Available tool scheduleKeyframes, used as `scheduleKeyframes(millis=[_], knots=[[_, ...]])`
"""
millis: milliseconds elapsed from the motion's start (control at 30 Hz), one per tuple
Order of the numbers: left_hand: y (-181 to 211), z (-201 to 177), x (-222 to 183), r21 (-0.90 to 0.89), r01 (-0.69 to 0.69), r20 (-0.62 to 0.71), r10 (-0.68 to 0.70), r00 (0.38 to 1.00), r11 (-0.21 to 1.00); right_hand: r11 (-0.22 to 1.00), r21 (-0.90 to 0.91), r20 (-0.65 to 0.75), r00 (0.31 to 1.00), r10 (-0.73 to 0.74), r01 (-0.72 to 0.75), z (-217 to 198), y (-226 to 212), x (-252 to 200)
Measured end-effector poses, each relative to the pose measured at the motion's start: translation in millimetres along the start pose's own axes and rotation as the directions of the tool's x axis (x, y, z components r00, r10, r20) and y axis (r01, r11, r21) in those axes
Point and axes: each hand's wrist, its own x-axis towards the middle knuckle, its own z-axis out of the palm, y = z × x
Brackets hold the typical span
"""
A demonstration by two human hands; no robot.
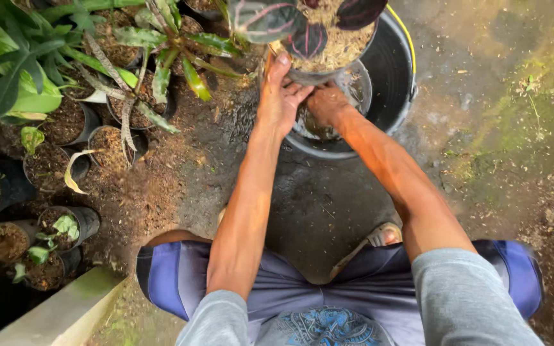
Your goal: The person sits on the ground and cleans the exterior of several potted plants using a cloth and water from a bucket. They wipe each pot, rinse the cloth, and return the cleaned pots to a nearby shelf.
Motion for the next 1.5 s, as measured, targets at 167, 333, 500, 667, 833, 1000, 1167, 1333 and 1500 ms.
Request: scheduleKeyframes(millis=[167, 333, 500, 667, 833, 1000, 1167, 1333, 1500], knots=[[-2.6, -3.1, -3.4, 0.004, 0.006, 0.068, -0.006, 0.998, 1.0, 0.782, 0.593, 0.021, 0.974, 0.224, -0.193, 6.9, 27.4, -22.0], [-1.7, 1.9, 1.5, -0.05, 0.019, 0.084, -0.015, 0.996, 0.999, 0.299, 0.951, -0.264, 0.725, 0.636, 0.083, -6.3, 41.6, -75.8], [0.9, 2.1, 4.4, -0.061, -0.006, 0.072, 0.01, 0.997, 0.998, -0.059, 0.982, -0.046, 0.536, 0.843, 0.177, -31.5, 30.7, -111.9], [2.4, 2.8, 6.9, -0.103, -0.031, 0.094, 0.041, 0.995, 0.994, -0.514, 0.678, 0.012, 0.691, 0.723, 0.526, -56.3, 22.2, -138.1], [-2.5, -1.9, 3.4, -0.145, -0.058, 0.029, 0.063, 0.998, 0.988, -0.796, 0.351, -0.258, 0.868, 0.425, 0.494, -45.4, 18.8, -134.6], [-2.1, -0.7, -1.9, -0.245, 0.005, 0.003, -0.004, 1.0, 0.969, -0.372, 0.734, -0.154, 0.673, 0.724, 0.568, -28.2, 3.2, -109.1], [-8.7, 6.8, -7.8, -0.224, -0.033, 0.07, 0.05, 0.996, 0.974, 0.445, 0.764, -0.617, 0.326, 0.717, 0.466, -38.0, -30.3, -124.4], [-26.0, 9.3, -20.1, -0.115, -0.075, 0.103, 0.087, 0.991, 0.991, 0.559, 0.697, -0.682, 0.176, 0.71, 0.449, -51.5, -84.3, -74.8], [-30.9, -3.4, -21.7, -0.187, -0.048, 0.137, 0.075, 0.988, 0.981, 0.074, 0.606, -0.416, 0.236, 0.878, 0.792, -53.3, -35.2, -22.9]])
